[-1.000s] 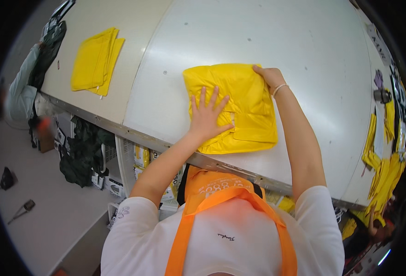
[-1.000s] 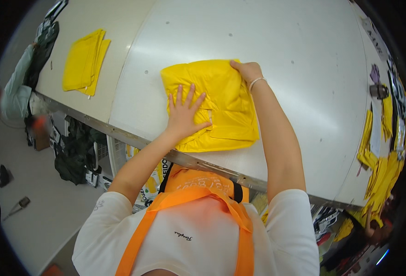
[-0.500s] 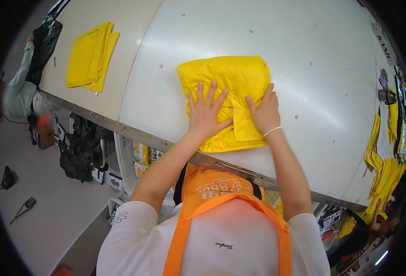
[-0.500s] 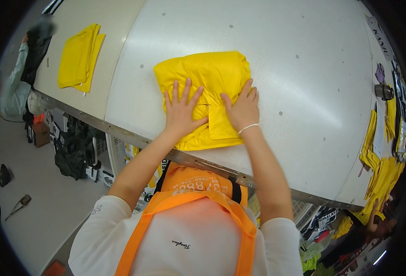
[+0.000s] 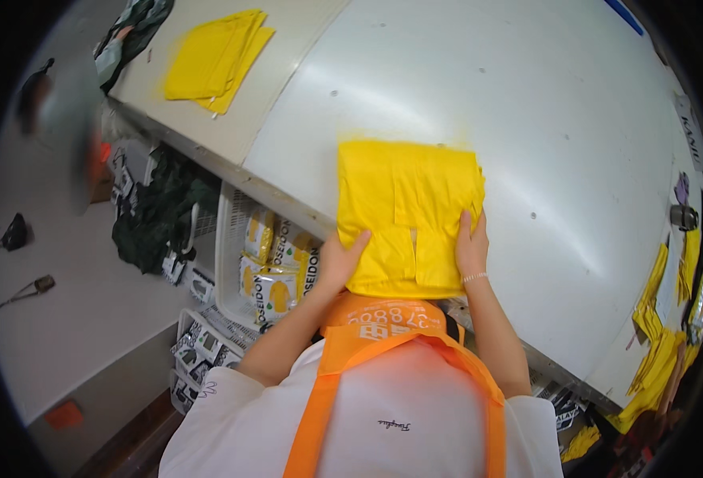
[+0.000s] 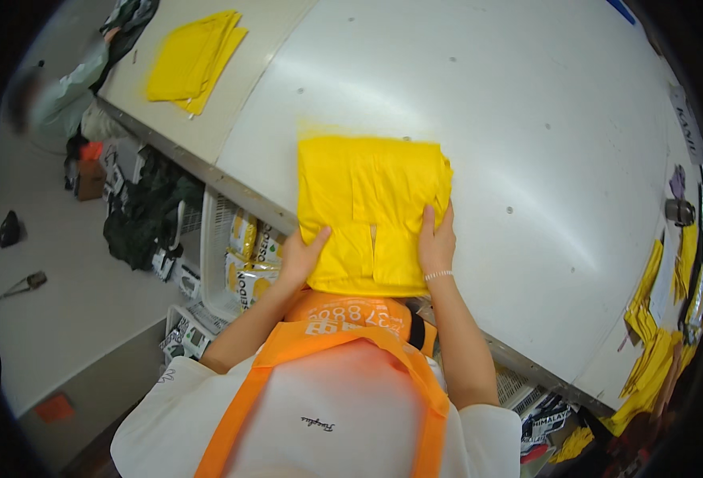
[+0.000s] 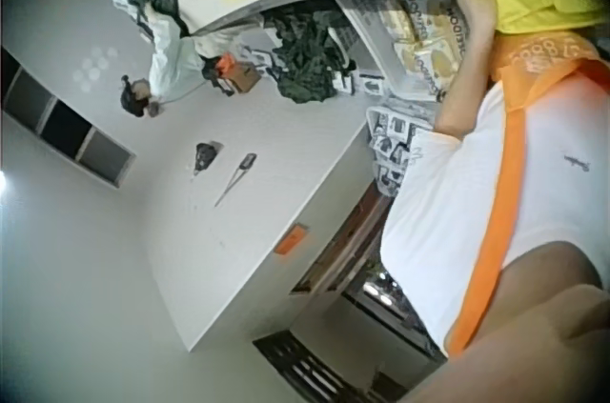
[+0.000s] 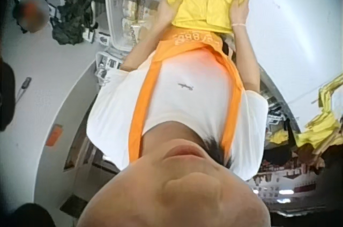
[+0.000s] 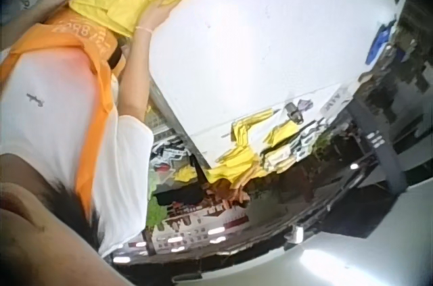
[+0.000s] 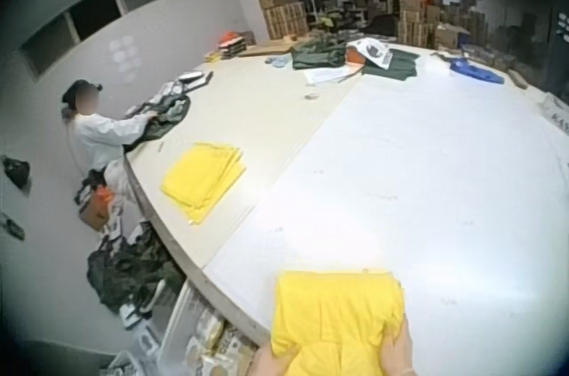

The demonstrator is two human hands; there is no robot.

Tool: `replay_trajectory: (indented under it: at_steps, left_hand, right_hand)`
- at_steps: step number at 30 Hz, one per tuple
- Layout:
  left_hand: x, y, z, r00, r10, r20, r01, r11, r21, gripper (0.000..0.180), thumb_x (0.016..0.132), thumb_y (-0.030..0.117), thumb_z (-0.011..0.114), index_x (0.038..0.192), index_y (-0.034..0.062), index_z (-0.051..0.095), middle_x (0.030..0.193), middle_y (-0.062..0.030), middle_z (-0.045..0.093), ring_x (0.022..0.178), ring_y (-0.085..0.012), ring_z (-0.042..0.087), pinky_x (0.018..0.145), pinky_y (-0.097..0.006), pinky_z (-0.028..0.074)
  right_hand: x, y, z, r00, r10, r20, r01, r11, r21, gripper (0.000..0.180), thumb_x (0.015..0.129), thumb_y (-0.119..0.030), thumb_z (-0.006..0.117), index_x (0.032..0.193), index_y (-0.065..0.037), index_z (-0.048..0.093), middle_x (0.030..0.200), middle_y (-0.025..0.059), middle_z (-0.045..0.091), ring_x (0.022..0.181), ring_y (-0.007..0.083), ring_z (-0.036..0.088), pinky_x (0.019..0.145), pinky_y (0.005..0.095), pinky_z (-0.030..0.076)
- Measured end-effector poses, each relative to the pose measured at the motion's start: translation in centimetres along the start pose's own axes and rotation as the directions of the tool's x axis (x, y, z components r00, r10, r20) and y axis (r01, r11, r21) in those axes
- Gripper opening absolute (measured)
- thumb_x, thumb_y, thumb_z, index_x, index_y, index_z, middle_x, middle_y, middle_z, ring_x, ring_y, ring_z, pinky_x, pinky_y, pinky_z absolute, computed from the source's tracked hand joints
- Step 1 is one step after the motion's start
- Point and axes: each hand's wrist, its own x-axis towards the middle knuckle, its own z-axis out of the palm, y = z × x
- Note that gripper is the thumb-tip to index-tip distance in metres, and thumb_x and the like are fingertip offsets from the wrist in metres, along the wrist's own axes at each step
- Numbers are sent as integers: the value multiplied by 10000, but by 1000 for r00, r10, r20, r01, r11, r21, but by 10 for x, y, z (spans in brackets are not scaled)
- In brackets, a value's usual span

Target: The person lays out a yellow raincoat on a table, uses scissors to trim loose threads, then folds the garment and places it into a white basket. The process is repeated with another yellow raincoat.

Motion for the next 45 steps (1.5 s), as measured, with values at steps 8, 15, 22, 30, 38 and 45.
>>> replay_trajectory:
  at_steps: [8, 15, 22, 30, 38, 45]
  left_hand:
    - [-34, -45, -43, 962, -130, 240, 195, 942, -274, 831, 730, 356, 754, 1288, -55, 295, 1219, -189, 486, 1145, -256, 479, 968, -353, 391]
    - [-4, -61, -71, 975, -33, 220, 20, 998, 60, 844, 736, 475, 687, 1336, -15, 350, 1310, -267, 392, 1216, -380, 392, 1033, -392, 315]
    - [87, -18, -93, 963, 150, 225, -187, 970, 156, 650, 749, 286, 640, 1300, 35, 402, 1224, -258, 469, 1111, -403, 473, 943, -410, 415]
    - [215, 13, -37, 719, 534, -444, 128, 527, 840, 367, 810, 259, 530, 1115, 57, 502, 1115, -178, 531, 1050, -329, 512, 904, -450, 417]
    - [206, 58, -141, 589, 292, 754, -690, 667, 281, 321, 830, 356, 507, 861, 89, 681, 865, -116, 683, 855, -253, 649, 771, -389, 499]
    - [415, 34, -276, 831, 472, -294, -299, 825, 480, 455, 809, 445, 570, 1106, 100, 569, 1196, -168, 514, 1120, -314, 469, 924, -431, 369]
  right_hand:
    - [-55, 12, 19, 985, -162, 51, 153, 977, 149, 922, 842, -233, 612, 1444, -31, -57, 1495, 231, 71, 1385, 312, 120, 1114, 340, 151]
    - [-46, -17, 74, 952, -304, 41, 302, 952, 46, 1082, 697, -74, 721, 1449, -50, -56, 1484, 251, 97, 1365, 342, 176, 1105, 351, 183]
    - [0, -126, 134, 926, -374, 56, 367, 852, -373, 1018, 683, -98, 742, 1466, -214, 101, 1337, 350, 295, 1206, 447, 367, 1000, 422, 340]
    - [13, -271, 248, 909, -328, 258, 362, 312, -878, 887, 717, -535, 663, 1445, -241, 248, 1370, 406, 179, 1148, 462, 408, 926, 461, 385]
    - [85, -259, 284, 898, -297, 326, 297, -139, -945, 1023, 641, -507, 711, 1465, -256, 159, 1422, 335, 187, 1068, 321, 469, 873, 372, 406]
    - [83, -260, 280, 870, -221, 441, 391, -239, -889, 994, 686, -478, 651, 1466, -126, 145, 1262, 290, 402, 1004, 298, 443, 834, 362, 360]
